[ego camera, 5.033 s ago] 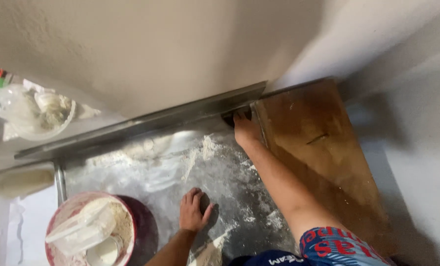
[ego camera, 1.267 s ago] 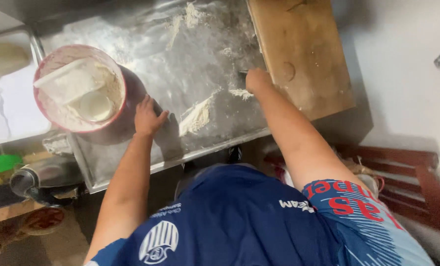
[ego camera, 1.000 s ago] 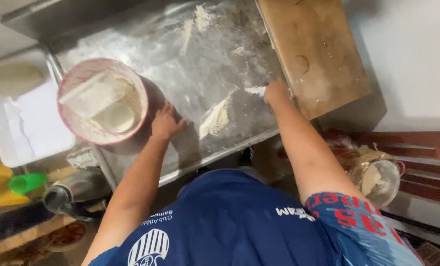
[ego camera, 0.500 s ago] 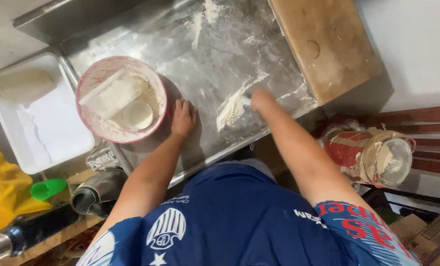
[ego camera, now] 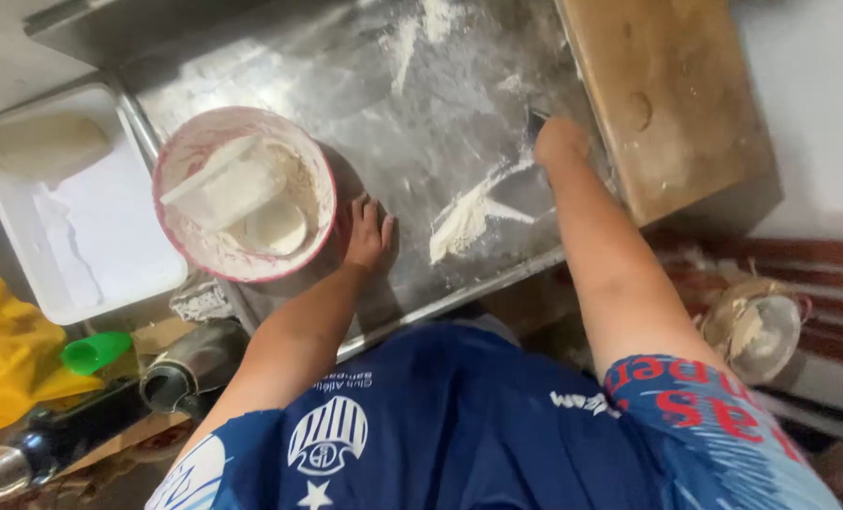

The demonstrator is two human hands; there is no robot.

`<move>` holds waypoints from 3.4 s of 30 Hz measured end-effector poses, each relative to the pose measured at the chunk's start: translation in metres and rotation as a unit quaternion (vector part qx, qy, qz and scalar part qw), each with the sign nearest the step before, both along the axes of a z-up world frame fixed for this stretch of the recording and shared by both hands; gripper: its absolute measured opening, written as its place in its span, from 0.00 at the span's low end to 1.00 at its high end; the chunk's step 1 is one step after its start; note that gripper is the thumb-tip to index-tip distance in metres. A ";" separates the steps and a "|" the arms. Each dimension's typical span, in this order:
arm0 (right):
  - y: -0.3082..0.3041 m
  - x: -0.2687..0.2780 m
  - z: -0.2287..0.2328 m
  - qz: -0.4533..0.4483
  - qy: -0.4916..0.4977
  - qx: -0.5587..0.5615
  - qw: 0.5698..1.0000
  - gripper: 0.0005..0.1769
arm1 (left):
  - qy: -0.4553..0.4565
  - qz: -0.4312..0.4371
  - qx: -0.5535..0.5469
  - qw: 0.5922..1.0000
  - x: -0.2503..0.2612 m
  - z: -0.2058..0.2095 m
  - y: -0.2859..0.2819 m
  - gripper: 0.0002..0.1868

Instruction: The person scrapes and wipes a stainless steel countertop and an adjacent wooden board using a metal scraper. They remove loose flour and debris, moving the material toward a red bucket on the left. The person repeatedly scrapes different areas of both surfaces throughout the clip.

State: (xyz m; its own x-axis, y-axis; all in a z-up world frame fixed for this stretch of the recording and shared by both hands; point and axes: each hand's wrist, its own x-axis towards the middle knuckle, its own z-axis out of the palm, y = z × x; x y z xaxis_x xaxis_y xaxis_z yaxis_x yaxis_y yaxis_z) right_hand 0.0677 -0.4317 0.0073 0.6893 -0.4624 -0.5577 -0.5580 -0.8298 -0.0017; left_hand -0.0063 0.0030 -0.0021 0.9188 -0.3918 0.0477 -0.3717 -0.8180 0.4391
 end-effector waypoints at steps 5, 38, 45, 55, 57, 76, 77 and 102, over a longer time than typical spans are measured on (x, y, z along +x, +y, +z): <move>0.093 -0.056 0.044 0.068 0.034 0.078 0.994 0.12 | 0.021 -0.001 -0.082 0.996 0.002 -0.039 0.000 0.24; 0.091 0.076 0.106 0.230 -0.030 0.060 0.971 0.16 | -0.007 0.028 -0.018 0.999 -0.011 -0.078 0.010 0.21; 0.067 0.264 0.048 0.271 -0.018 -0.070 0.960 0.21 | 0.084 0.048 -0.110 0.989 0.001 -0.032 0.002 0.22; 0.117 0.203 0.027 0.328 0.098 -0.069 0.937 0.17 | 0.075 0.049 -0.088 0.992 -0.008 -0.047 0.004 0.23; 0.110 0.146 0.009 0.259 -0.085 0.120 0.955 0.21 | 0.013 0.037 -0.012 0.999 -0.006 -0.060 0.006 0.20; 0.118 0.151 0.062 0.424 -0.123 -0.004 0.897 0.20 | 0.015 0.042 -0.007 0.999 -0.003 -0.041 0.007 0.20; 0.138 0.168 0.110 0.140 -0.087 0.119 0.979 0.23 | 0.015 0.042 -0.009 0.999 -0.003 -0.046 0.006 0.20; 0.051 0.267 0.009 0.369 -0.028 -0.071 0.926 0.37 | 0.031 0.052 -0.081 0.995 0.005 -0.012 0.002 0.20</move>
